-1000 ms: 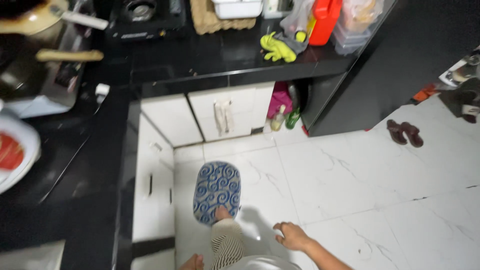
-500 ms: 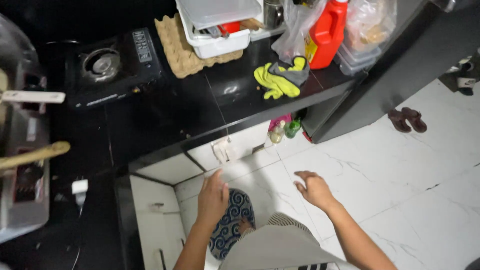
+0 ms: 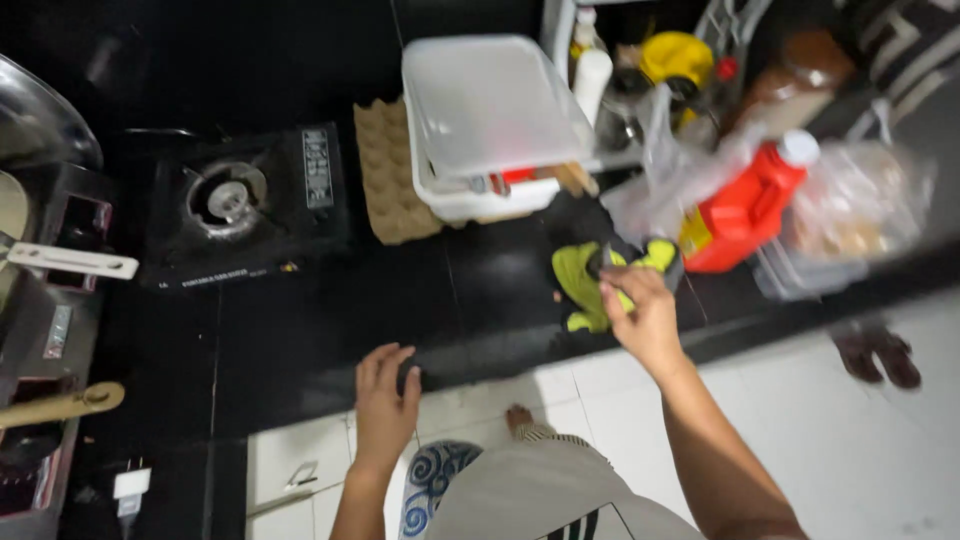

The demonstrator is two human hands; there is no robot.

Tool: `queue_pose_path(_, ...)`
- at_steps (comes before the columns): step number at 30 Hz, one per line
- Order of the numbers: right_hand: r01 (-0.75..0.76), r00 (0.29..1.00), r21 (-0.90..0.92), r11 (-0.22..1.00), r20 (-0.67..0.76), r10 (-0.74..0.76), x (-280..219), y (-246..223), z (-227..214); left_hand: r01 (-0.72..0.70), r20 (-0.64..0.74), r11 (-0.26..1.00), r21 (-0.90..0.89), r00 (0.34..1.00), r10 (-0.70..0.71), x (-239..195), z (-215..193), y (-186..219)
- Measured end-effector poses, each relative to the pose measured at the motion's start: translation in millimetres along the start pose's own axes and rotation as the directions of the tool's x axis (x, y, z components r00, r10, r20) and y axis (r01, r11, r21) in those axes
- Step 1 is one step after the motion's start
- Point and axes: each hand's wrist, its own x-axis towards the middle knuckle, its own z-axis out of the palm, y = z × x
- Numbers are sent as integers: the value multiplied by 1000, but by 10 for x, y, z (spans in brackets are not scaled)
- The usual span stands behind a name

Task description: Slice a block of luncheon meat into thin pieces and store them in a plastic container.

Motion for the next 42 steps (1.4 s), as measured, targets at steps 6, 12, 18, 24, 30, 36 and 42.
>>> queue_pose_path(6,251,968,-94,963,6,-252,1459,405,330,4,-167,993,114,986,16,1082,448,559)
queue_pose_path(12,468,858,-228,854,348,-377,2036,469,665,5,-181,988,154,983,23,2005,946,975)
queue_pose_path(18,538,773,-102,837,455,-442,2323,572,760,135,-228,961,243,970,-79,2226,1161,1016)
queue_pose_path(24,439,740,142,887,504,-447,2729,546,591,329,-95,934,137,943,-318,2358,1115,1072)
queue_pose_path(30,404,785,250,880,400,-474,3169,722,441,457,-16,887,-66,888,-459,2419,1059,1167)
queue_pose_path(36,265,848,182,947,423,-319,3213,448,53,459,-35,804,-378,861,-507,2552,1163,960)
queue_pose_path(42,134,938,374,918,250,-239,3072,595,-94,551,129,595,-585,788,-602,2894,1144,753)
